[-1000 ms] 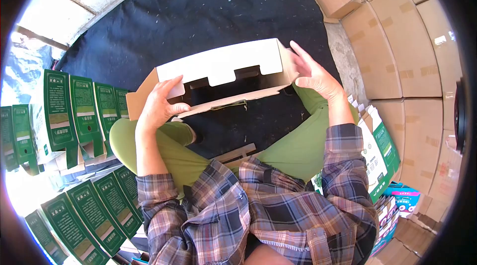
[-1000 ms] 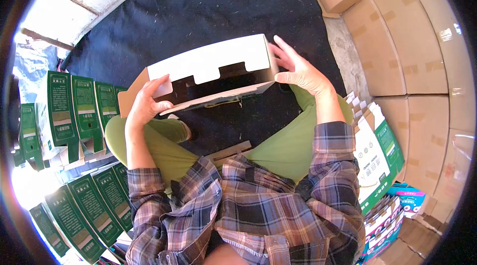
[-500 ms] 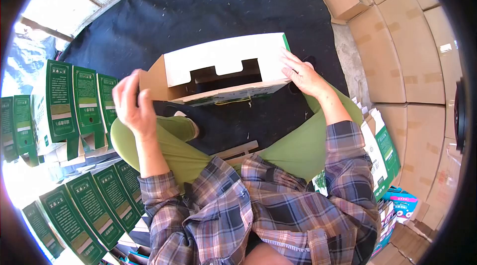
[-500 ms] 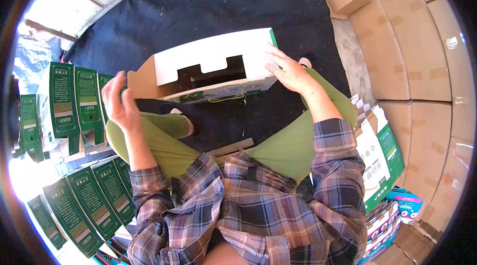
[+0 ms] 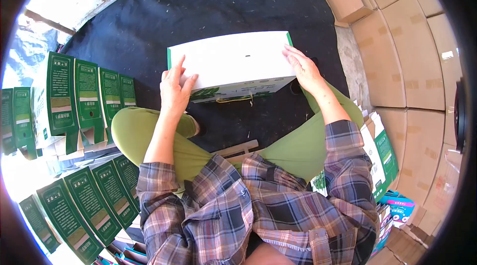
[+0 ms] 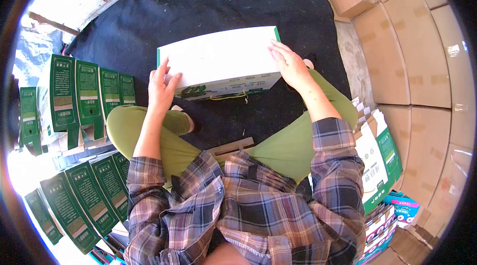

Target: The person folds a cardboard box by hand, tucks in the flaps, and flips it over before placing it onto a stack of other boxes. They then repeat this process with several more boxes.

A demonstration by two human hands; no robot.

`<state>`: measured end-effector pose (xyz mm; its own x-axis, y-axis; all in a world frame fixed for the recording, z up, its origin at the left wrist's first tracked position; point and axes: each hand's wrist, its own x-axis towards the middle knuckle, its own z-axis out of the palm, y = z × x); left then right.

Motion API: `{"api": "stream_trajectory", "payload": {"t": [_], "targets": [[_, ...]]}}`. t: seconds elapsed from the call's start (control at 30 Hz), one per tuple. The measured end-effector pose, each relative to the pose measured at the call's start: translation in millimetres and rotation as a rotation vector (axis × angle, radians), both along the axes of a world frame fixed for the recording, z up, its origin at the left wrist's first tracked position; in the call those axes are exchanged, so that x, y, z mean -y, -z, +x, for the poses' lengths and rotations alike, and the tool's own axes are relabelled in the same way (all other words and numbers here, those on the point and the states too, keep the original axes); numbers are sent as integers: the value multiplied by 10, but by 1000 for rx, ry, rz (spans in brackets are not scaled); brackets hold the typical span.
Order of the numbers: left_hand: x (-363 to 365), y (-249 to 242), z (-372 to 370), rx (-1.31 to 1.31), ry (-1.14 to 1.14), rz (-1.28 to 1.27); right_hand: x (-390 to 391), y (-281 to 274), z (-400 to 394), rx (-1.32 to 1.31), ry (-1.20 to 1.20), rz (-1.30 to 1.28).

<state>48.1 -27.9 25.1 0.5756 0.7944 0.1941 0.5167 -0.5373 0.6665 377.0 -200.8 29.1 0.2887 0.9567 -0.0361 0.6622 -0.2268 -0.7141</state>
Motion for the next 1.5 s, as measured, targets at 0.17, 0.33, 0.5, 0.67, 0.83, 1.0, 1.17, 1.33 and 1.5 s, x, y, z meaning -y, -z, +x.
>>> {"api": "stream_trajectory", "payload": {"t": [0.17, 0.33, 0.5, 0.67, 0.83, 1.0, 1.17, 1.33, 1.5], "targets": [[-1, 137, 63, -56, -36, 231, 0, -239, -320, 323, -41, 26], [140, -54, 75, -350, 102, 342, -8, -156, -430, 390, -4, -32], [133, -13, 86, -427, 123, 295, 15, -96, -406, 465, -56, -30], [114, 27, 62, -449, 161, 279, 40, -118, -424, 478, -50, -51], [115, 22, 50, -482, 189, 286, 35, -184, -449, 482, -83, -86], [33, 31, -35, -192, 103, 251, 61, -68, -173, 368, -22, 37], [-303, 305, -233, 408, -506, -309, 97, 62, 158, -513, 558, -239], [-405, 472, -246, 486, -455, -1159, 123, 244, 35, -607, 530, -533], [-312, 178, -219, 606, -344, -1212, 163, 321, 190, -663, 445, -470]]}}
